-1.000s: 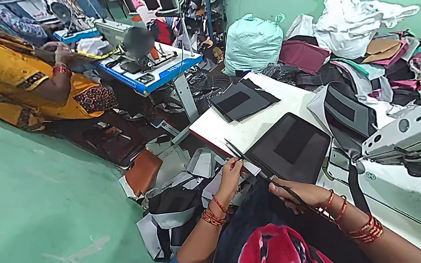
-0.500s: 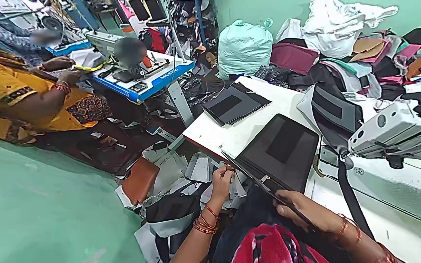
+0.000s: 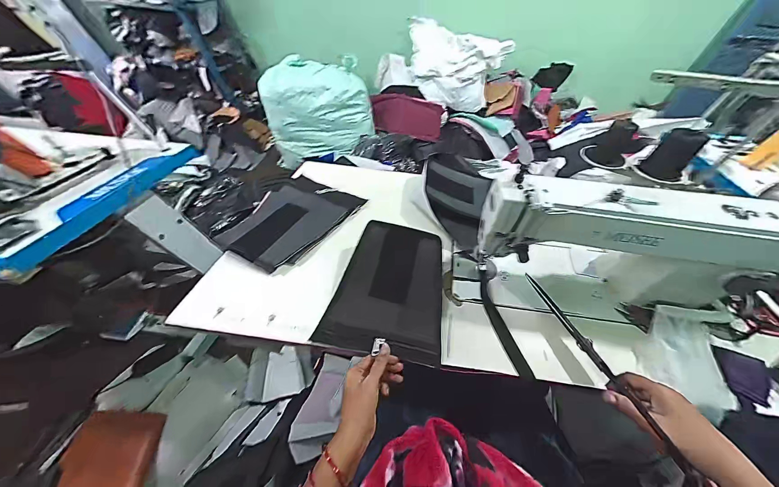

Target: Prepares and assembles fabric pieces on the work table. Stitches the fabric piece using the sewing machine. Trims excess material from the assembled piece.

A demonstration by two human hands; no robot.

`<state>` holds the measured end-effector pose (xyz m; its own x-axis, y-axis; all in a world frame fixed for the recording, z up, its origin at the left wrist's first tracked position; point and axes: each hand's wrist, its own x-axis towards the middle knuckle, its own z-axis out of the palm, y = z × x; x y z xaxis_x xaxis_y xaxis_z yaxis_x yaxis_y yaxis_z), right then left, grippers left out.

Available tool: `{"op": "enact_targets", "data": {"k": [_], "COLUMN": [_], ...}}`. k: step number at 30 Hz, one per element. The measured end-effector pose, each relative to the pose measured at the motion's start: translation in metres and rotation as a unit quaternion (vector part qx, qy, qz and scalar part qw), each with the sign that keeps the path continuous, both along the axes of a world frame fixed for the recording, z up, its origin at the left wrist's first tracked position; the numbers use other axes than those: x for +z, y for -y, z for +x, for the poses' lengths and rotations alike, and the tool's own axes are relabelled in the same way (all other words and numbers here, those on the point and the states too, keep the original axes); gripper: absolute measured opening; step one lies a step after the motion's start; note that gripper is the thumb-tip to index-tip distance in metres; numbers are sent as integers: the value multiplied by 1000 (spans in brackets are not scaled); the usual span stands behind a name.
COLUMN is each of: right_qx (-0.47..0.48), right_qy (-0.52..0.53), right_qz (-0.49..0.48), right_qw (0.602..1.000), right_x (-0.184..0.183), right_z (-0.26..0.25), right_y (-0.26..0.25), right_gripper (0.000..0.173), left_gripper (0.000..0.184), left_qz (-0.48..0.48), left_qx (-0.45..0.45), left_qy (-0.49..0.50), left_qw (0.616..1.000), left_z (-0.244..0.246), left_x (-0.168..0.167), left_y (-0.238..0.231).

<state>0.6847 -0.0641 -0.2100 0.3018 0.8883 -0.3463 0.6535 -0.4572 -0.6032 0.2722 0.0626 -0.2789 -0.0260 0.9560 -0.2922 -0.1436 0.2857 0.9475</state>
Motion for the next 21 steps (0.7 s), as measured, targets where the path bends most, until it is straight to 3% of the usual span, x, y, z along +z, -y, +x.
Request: {"op": "enact_targets", "data": {"k": [2,6,13,18,21], "right_qx": [-41,-83,-93,-20,140], "right_qy": [66,167,179,217,174], "right_qz": [-11,-68,1,135,278], "right_qw": [997,980,979,967,934], "right_x": [2,1,-8,1,-12], "right_z": [8,20,31,-5,-63], "right_y": [-7,-37,-66,-73,-94], "right_gripper": [46,55,59,41,36], "left_gripper": [30,33,27,26,23], "left_qz": [-8,-75,-135,-131,-126], "left_qx": [21,49,131,157,170], "left_qy": [-34,-52,-17,12,27], "left_qw": [999,995,982,979,977], "left_z": [5,6,0,3,9], "left_x": [5,18,22,19,18], "left_y": [-3,-4,0,-1,-3]}}
